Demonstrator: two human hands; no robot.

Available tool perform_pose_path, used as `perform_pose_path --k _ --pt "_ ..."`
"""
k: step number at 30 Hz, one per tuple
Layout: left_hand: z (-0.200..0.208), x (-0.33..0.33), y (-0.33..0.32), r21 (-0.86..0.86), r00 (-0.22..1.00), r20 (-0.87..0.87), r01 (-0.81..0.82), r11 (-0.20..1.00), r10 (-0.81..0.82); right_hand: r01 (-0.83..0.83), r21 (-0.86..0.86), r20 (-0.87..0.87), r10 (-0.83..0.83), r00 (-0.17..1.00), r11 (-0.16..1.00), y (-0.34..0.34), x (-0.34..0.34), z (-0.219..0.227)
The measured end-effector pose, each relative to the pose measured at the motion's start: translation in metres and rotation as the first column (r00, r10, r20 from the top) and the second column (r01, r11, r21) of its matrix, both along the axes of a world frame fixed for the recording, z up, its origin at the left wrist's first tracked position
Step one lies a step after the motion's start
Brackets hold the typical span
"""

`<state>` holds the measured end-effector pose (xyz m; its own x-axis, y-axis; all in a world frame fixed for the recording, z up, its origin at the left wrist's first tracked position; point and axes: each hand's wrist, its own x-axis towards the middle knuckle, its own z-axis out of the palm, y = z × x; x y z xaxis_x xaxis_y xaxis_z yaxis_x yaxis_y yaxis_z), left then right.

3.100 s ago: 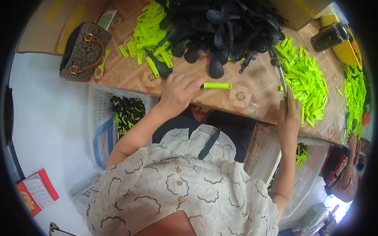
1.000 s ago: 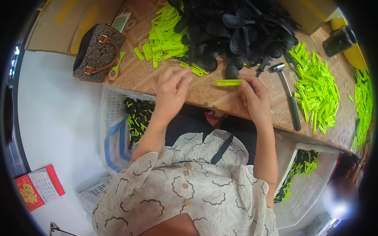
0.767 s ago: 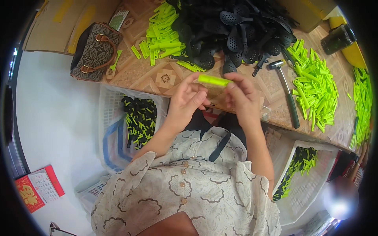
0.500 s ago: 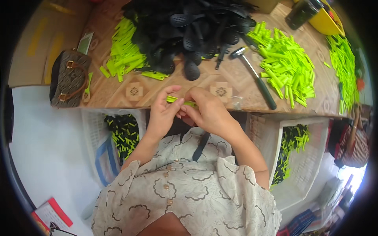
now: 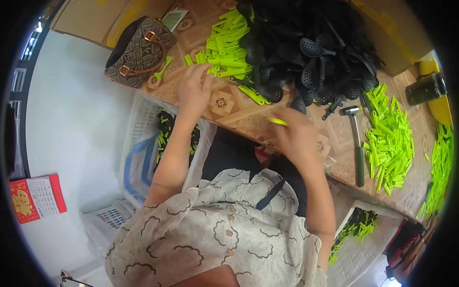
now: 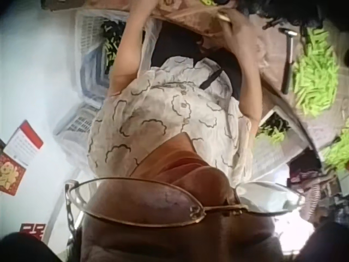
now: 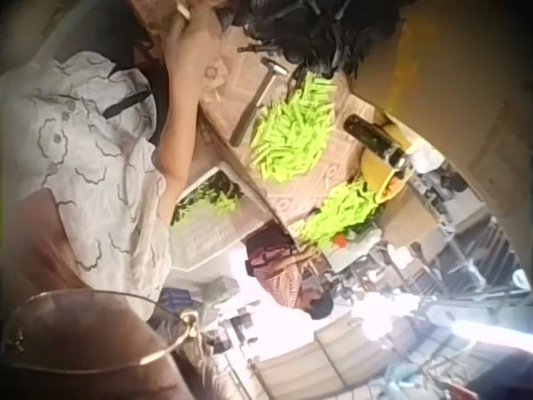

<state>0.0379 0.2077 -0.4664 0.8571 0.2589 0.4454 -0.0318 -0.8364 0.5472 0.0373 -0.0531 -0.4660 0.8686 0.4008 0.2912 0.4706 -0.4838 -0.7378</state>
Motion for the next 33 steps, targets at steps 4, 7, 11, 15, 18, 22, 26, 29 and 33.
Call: perform_pose_path --k 4,7,11,15,18,22,26,29,33 --pt "-0.009 0.028 -0.003 0.256 0.996 0.066 0.048 0.965 -0.067 -0.007 -0.295 0.270 0.091 0.959 0.955 0.045 0.033 -0.020" --pt "-0.009 0.033 -0.017 0.258 0.989 0.071 0.108 0.960 -0.130 0.121 -0.411 0.270 -0.006 0.963 0.903 0.042 0.046 -0.026" --pt "0.000 0.037 -0.040 0.277 0.935 0.104 0.301 0.913 -0.340 0.152 -0.342 0.230 -0.074 0.970 0.927 0.014 0.039 -0.021" --pt "0.010 0.054 -0.066 0.572 0.815 0.028 0.462 0.678 -0.579 0.174 -0.289 0.223 -0.110 0.969 0.941 -0.012 0.023 -0.005" --pt "-0.006 0.071 -0.049 0.460 0.790 -0.113 0.579 0.673 -0.603 0.163 -0.368 0.205 -0.091 0.975 0.916 -0.029 0.014 -0.008" --pt "-0.001 0.063 -0.036 0.361 0.796 -0.156 0.597 0.716 -0.585 0.268 -0.341 0.249 -0.188 0.950 0.901 -0.043 0.014 -0.007" --pt "-0.005 0.059 -0.021 0.516 0.803 -0.084 0.541 0.664 -0.590 0.558 -0.203 0.257 -0.506 0.823 0.805 -0.096 0.014 0.008" --pt "0.005 0.062 -0.026 0.600 0.802 0.064 0.445 0.665 -0.594 0.677 -0.283 0.330 -0.594 0.733 0.679 -0.175 0.040 0.004" --pt "0.039 0.027 -0.073 0.340 0.807 0.065 0.536 0.773 -0.588 0.611 -0.461 0.231 -0.578 0.783 0.643 -0.200 0.062 -0.008"
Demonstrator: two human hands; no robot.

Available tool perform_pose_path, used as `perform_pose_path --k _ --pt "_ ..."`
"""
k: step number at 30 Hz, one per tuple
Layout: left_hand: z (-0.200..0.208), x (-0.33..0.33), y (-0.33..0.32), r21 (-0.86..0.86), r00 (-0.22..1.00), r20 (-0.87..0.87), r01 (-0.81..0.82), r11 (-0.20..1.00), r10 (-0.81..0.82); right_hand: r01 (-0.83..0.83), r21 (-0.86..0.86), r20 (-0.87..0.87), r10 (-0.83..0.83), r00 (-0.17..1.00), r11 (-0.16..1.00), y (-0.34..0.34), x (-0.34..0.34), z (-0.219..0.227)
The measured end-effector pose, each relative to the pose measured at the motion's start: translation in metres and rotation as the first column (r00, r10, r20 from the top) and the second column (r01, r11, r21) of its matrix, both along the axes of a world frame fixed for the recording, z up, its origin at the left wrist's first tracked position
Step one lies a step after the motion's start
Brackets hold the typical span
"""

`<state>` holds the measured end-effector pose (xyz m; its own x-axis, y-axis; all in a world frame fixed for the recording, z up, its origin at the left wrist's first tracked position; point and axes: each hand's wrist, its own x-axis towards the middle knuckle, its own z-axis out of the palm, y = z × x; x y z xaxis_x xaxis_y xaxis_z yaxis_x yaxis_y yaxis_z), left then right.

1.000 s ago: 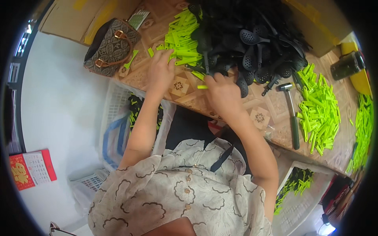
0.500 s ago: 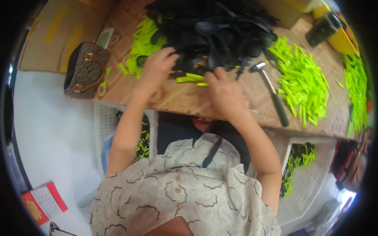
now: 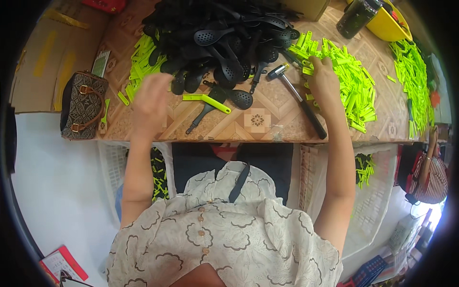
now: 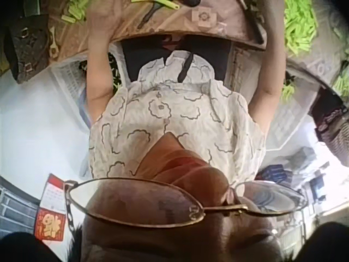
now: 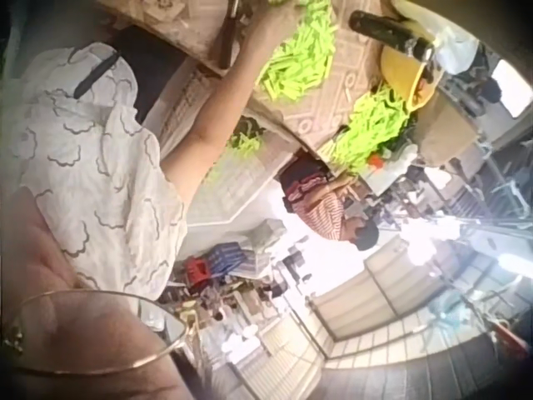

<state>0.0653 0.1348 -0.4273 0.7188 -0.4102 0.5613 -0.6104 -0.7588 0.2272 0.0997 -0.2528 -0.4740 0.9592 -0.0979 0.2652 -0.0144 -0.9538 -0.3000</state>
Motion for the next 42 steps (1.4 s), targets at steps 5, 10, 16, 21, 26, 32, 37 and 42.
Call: perform_pose_path --k 5,10,16,21,26,32,37,42 --pt "-0.032 -0.055 -0.049 0.004 0.795 -0.538 0.334 0.942 -0.280 -0.116 -0.155 -0.035 0.112 0.993 0.981 -0.018 0.020 0.001" --pt "-0.058 0.010 -0.046 0.013 0.951 -0.274 0.152 0.988 -0.142 -0.039 0.251 0.328 -0.047 0.943 0.967 -0.036 0.032 0.010" --pt "-0.027 0.007 -0.037 -0.285 0.921 -0.372 0.004 0.958 -0.115 -0.102 0.988 0.076 -0.205 0.976 -0.119 -0.050 0.012 0.007" --pt "-0.024 -0.030 -0.055 -0.726 0.556 -0.670 -0.350 0.592 -0.492 0.009 0.945 0.012 0.062 0.998 -0.326 0.030 -0.024 0.019" --pt "-0.030 -0.042 -0.081 -0.702 0.382 -0.702 -0.514 0.493 -0.601 0.037 0.891 0.041 0.162 0.986 -0.453 0.082 -0.048 0.023" --pt "-0.034 -0.045 -0.079 -0.596 0.632 -0.695 -0.242 0.765 -0.342 -0.047 0.957 0.103 0.184 0.977 -0.287 0.110 -0.065 0.030" --pt "-0.025 -0.046 -0.070 -0.714 0.400 -0.698 -0.327 0.619 -0.593 -0.037 0.979 0.092 0.271 0.958 -0.201 0.114 -0.074 0.033" --pt "-0.026 -0.050 -0.071 -0.746 0.460 -0.665 -0.450 0.491 -0.589 -0.060 0.991 0.091 0.281 0.955 -0.116 0.127 -0.077 0.034"
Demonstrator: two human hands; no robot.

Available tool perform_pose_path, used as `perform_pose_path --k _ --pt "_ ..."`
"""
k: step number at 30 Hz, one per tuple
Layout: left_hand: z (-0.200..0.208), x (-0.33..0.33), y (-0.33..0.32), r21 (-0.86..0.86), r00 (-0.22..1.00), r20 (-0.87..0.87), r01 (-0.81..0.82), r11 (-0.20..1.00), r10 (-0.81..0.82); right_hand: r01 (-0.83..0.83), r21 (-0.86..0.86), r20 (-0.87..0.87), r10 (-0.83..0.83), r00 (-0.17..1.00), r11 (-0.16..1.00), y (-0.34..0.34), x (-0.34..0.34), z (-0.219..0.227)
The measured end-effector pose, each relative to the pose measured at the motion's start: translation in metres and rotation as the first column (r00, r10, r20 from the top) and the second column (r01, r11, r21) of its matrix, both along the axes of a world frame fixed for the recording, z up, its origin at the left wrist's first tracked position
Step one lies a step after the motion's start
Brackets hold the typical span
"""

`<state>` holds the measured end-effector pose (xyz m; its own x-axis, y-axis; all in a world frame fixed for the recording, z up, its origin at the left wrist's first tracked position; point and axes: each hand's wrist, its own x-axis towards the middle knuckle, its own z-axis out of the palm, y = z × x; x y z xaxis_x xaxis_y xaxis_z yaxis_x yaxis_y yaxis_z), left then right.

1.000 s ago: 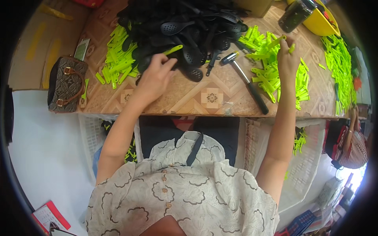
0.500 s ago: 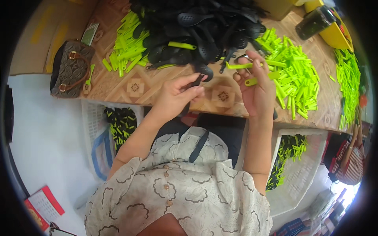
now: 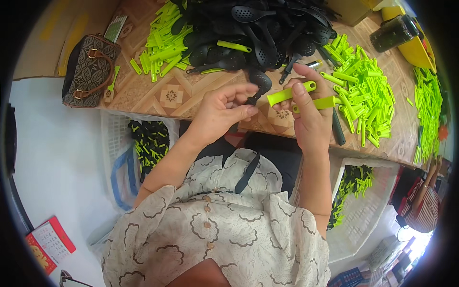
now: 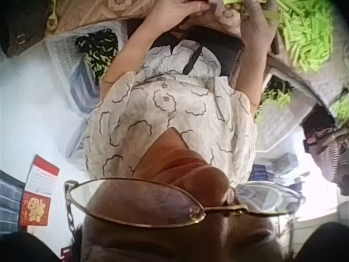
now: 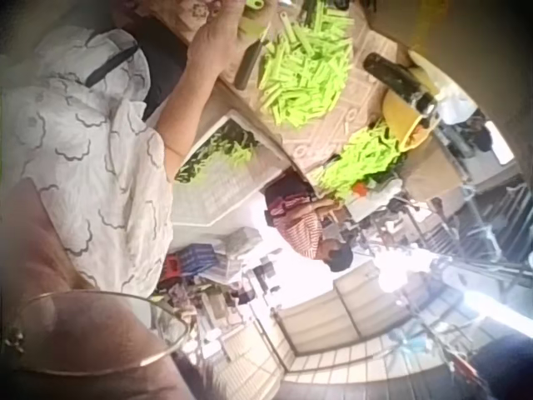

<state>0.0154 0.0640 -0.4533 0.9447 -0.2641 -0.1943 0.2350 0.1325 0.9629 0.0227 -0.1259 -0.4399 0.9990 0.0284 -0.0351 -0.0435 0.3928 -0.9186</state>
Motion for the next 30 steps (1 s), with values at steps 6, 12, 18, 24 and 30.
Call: perform_pose_path --k 6,12,18,24,30 --pt "0.000 -0.005 0.001 0.067 0.994 -0.103 0.049 0.997 -0.042 0.047 -0.248 0.083 -0.027 0.996 0.968 0.015 0.001 -0.002" --pt "0.006 -0.007 0.000 0.200 0.999 -0.016 0.035 0.979 -0.032 -0.052 -0.342 0.085 0.086 0.993 0.938 0.020 0.002 -0.005" --pt "0.007 -0.009 0.002 0.226 0.997 0.002 0.074 0.971 -0.076 -0.038 -0.399 0.050 0.064 0.997 0.916 0.020 -0.001 -0.007" --pt "-0.002 -0.010 0.004 0.320 0.982 0.186 -0.028 0.947 -0.034 -0.088 -0.545 -0.013 0.096 0.995 0.834 0.019 -0.001 -0.004" --pt "0.004 -0.014 0.005 0.359 0.821 0.568 -0.185 0.915 -0.057 -0.226 -0.308 0.002 0.238 0.971 0.924 0.010 -0.005 -0.006"
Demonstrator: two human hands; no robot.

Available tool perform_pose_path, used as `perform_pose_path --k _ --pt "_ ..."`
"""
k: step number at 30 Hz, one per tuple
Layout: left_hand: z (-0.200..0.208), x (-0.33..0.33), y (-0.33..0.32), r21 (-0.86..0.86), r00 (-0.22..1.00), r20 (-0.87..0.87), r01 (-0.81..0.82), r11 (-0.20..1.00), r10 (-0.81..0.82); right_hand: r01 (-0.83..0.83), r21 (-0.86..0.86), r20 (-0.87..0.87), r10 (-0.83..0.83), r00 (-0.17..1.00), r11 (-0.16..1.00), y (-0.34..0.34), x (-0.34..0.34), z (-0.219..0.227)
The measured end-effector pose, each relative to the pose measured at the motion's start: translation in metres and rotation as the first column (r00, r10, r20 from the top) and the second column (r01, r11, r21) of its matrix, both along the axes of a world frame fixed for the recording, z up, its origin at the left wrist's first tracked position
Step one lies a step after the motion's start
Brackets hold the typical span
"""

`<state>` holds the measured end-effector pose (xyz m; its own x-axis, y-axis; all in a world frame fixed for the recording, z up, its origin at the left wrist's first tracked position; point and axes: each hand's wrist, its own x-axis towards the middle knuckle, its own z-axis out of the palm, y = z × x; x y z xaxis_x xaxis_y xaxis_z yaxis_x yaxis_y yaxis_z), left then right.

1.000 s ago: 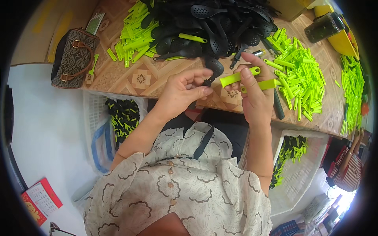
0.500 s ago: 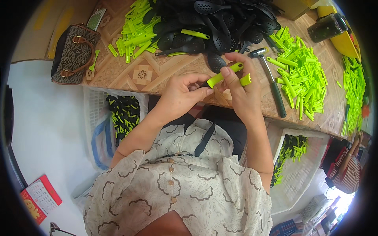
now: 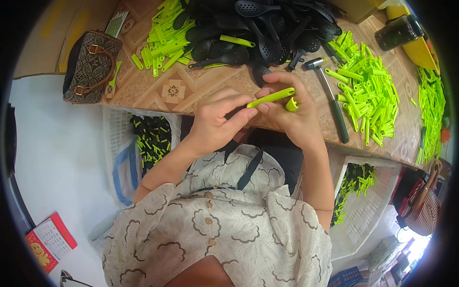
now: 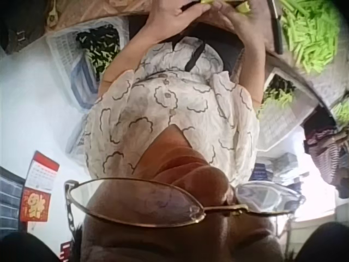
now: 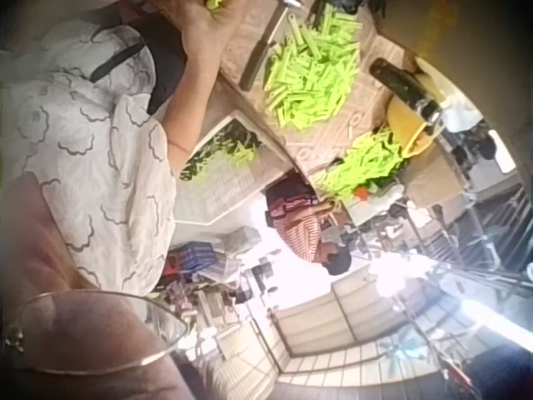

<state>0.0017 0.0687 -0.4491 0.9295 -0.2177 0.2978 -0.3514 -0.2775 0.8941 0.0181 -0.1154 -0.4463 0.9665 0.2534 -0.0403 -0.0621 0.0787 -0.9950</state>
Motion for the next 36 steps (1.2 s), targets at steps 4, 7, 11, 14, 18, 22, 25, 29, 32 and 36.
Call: perform_pose_path --k 4,7,11,14,18,22,25,29,32,36 --pt "-0.002 -0.005 -0.002 0.068 0.993 0.112 -0.039 0.997 0.031 0.025 0.082 -0.006 -0.025 1.000 0.996 0.004 -0.006 -0.007" --pt "-0.009 -0.008 -0.006 0.089 0.991 0.128 -0.055 0.995 0.043 0.041 0.122 -0.020 -0.039 0.999 0.992 0.002 -0.008 -0.009" --pt "0.000 -0.002 0.006 -0.087 0.841 -0.484 0.229 0.970 -0.242 0.016 0.026 0.060 -0.018 0.998 1.000 -0.003 -0.014 -0.004" --pt "0.001 0.016 0.024 -0.635 0.337 -0.588 0.371 0.678 -0.735 -0.107 0.013 0.265 0.100 0.959 0.994 -0.012 -0.017 -0.012" --pt "-0.001 0.021 0.026 -0.730 0.294 -0.568 0.251 0.636 -0.769 -0.023 0.185 -0.010 0.025 1.000 0.983 -0.005 -0.013 0.007" --pt "-0.004 0.018 0.021 -0.369 0.559 -0.758 0.058 0.927 -0.337 0.125 -0.164 0.084 -0.112 0.990 0.979 -0.031 -0.001 0.003" --pt "-0.010 0.015 0.020 -0.291 0.665 -0.696 0.084 0.953 -0.271 0.096 -0.173 -0.079 -0.111 0.991 0.980 -0.048 -0.005 0.011" --pt "0.000 0.016 0.015 -0.193 0.685 -0.696 0.109 0.975 -0.214 0.204 -0.558 0.510 0.139 0.849 0.804 -0.036 -0.004 0.019" --pt "-0.005 0.017 0.015 -0.199 0.723 -0.649 0.135 0.971 -0.234 0.219 -0.533 0.541 0.130 0.831 0.817 -0.027 -0.007 0.021" --pt "0.007 0.018 0.016 -0.190 0.695 -0.688 0.104 0.976 -0.208 0.190 -0.655 0.489 0.219 0.845 0.731 -0.024 0.000 0.041"
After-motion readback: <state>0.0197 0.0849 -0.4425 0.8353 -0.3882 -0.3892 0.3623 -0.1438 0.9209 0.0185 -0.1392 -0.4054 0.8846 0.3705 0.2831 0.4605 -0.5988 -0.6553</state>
